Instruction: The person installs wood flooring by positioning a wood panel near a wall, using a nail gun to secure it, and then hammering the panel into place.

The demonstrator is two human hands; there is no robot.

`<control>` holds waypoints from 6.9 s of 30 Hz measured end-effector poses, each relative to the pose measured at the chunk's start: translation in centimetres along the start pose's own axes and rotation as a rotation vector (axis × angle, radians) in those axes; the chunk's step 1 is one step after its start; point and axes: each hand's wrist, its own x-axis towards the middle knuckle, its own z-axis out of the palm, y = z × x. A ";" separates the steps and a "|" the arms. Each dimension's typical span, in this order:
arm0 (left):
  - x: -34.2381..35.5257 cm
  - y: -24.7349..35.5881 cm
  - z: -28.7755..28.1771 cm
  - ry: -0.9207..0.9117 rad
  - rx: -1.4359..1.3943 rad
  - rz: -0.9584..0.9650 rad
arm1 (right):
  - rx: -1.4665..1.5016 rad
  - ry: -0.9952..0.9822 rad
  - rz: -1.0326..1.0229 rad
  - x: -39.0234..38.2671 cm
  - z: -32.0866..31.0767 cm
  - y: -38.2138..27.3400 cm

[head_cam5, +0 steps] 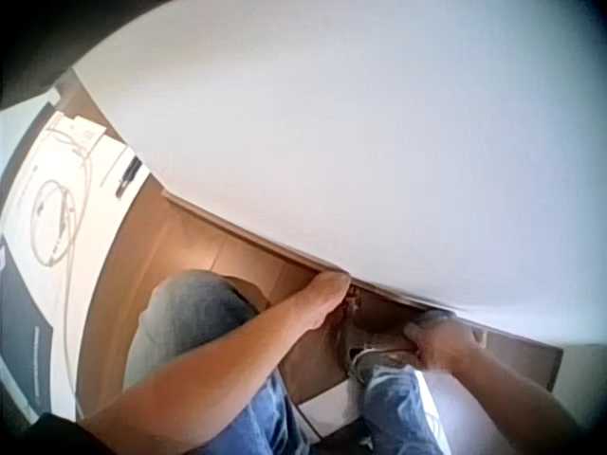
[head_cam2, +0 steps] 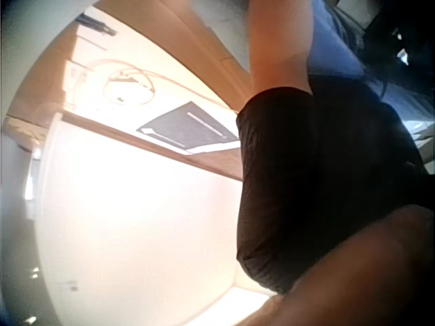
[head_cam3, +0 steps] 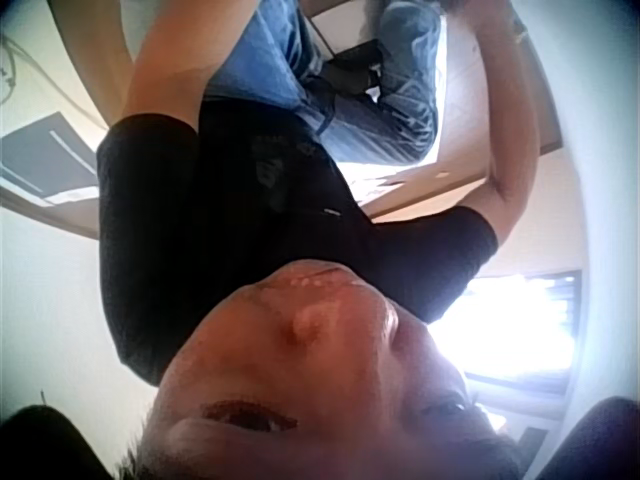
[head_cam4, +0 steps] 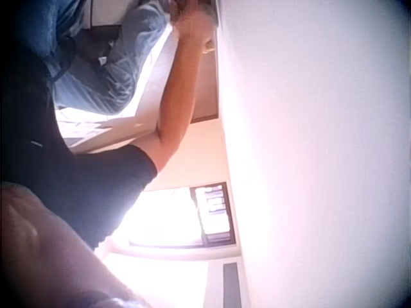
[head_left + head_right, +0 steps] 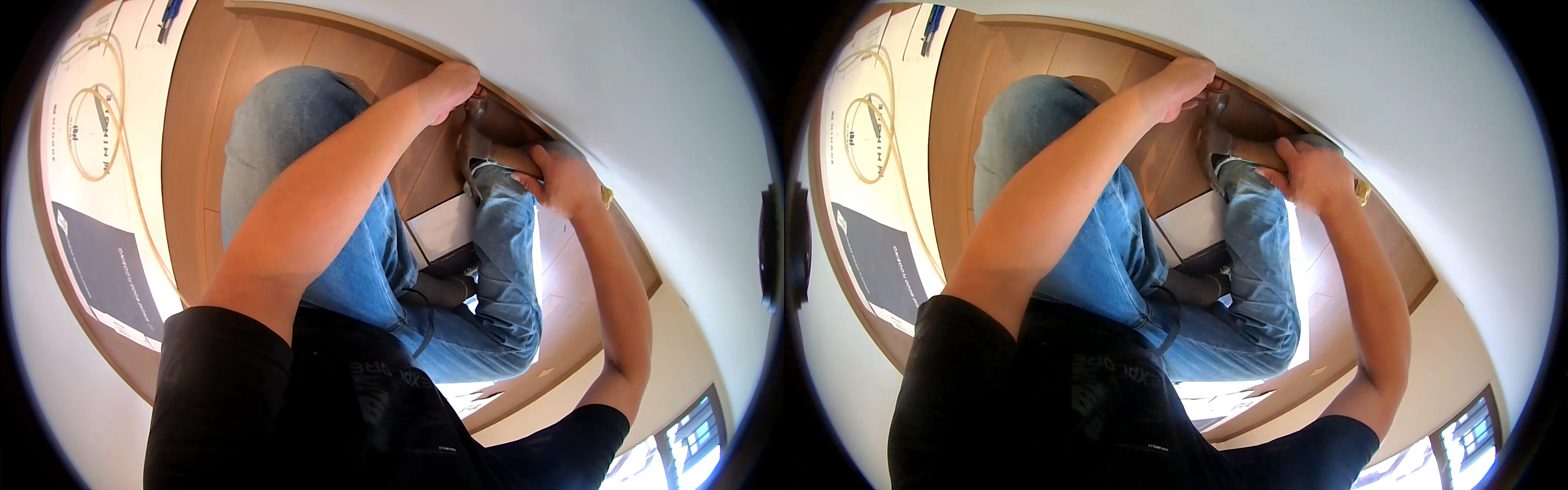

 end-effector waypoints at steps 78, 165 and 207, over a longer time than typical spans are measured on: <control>-1.6 -0.7 -4.7 0.370 0.824 0.340 | 0.012 0.129 -0.140 -0.3 1.4 -1.1; -1.4 -1.2 -4.4 0.369 0.815 0.347 | -0.044 0.023 -0.264 -0.6 1.8 -2.6; 0.2 -2.6 -3.0 0.086 1.024 0.468 | 1.402 0.841 1.325 -36.2 25.6 -1.0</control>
